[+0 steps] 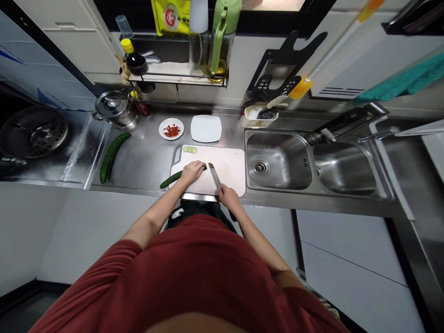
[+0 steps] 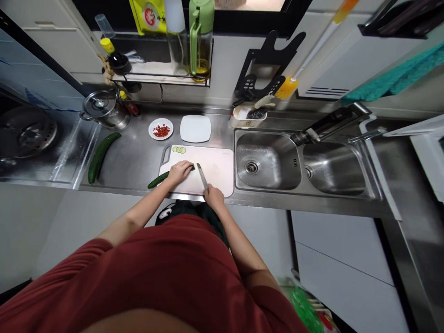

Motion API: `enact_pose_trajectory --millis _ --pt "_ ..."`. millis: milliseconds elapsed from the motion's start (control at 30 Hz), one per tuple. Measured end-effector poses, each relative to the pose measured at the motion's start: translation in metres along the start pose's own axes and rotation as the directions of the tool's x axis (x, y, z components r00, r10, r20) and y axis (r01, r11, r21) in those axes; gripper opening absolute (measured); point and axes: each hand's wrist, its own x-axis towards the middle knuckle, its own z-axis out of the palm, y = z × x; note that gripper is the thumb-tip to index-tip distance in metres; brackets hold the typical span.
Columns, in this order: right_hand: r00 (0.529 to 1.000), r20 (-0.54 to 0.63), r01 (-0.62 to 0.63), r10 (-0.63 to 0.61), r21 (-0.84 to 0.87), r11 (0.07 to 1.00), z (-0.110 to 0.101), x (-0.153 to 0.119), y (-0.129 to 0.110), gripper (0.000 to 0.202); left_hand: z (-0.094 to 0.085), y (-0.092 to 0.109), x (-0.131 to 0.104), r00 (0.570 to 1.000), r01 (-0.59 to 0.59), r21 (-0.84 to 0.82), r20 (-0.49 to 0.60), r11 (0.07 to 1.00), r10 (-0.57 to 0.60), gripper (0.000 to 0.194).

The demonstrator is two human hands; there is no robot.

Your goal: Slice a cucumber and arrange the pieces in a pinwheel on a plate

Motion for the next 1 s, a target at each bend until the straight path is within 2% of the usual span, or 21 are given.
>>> enact_pose_trajectory --millis 267,367,467,533,600,700,767,900,1000 --pt "0.986 -0.164 -0.037 0.03 -0.038 0.999 -0.011 0.002 0.02 0.041 -0.007 0.007 -0.003 0.994 0.107 -0.045 0.04 0.993 -0.106 0.03" --pt "0.966 -0.258 -0.045 0.031 -0.051 0.998 -0.013 0.004 0.022 0.041 -0.013 0.007 -0.002 0.982 0.184 -0.111 -0.031 0.977 -0.189 0.031" --pt "0.931 -0.366 -0.037 0.009 -0.069 0.997 -0.016 0.005 0.023 0.044 -0.023 0.003 0.003 0.935 0.294 -0.215 -0.136 0.931 -0.327 0.034" --pt "0.912 -0.41 -0.03 -0.005 -0.078 0.997 -0.017 0.005 0.024 0.048 -0.031 0.001 0.009 0.913 0.331 -0.271 -0.152 0.904 -0.38 0.034" --pt "0.896 -0.444 -0.02 -0.022 -0.089 0.996 -0.018 0.006 0.025 0.05 -0.04 0.001 0.014 0.931 0.298 -0.298 -0.119 0.907 -0.345 0.031" --pt "0.874 -0.481 0.007 -0.065 -0.122 0.992 -0.02 0.008 0.026 0.052 -0.053 0.008 0.021 0.979 0.172 -0.279 -0.061 0.945 -0.196 0.027" --pt "0.866 -0.489 0.034 -0.106 -0.153 0.988 -0.021 0.009 0.026 0.053 -0.06 0.018 0.025 0.993 0.113 -0.227 -0.007 0.967 -0.118 0.03" --pt "0.847 -0.487 0.12 -0.215 -0.219 0.968 -0.024 0.009 0.023 0.053 -0.065 0.039 0.033 0.99 0.006 -0.155 0.141 0.988 0.016 0.037" --pt "0.83 -0.493 0.151 -0.259 -0.25 0.957 -0.024 0.01 0.021 0.051 -0.062 0.05 0.036 0.981 -0.034 -0.155 0.186 0.987 0.063 0.033"
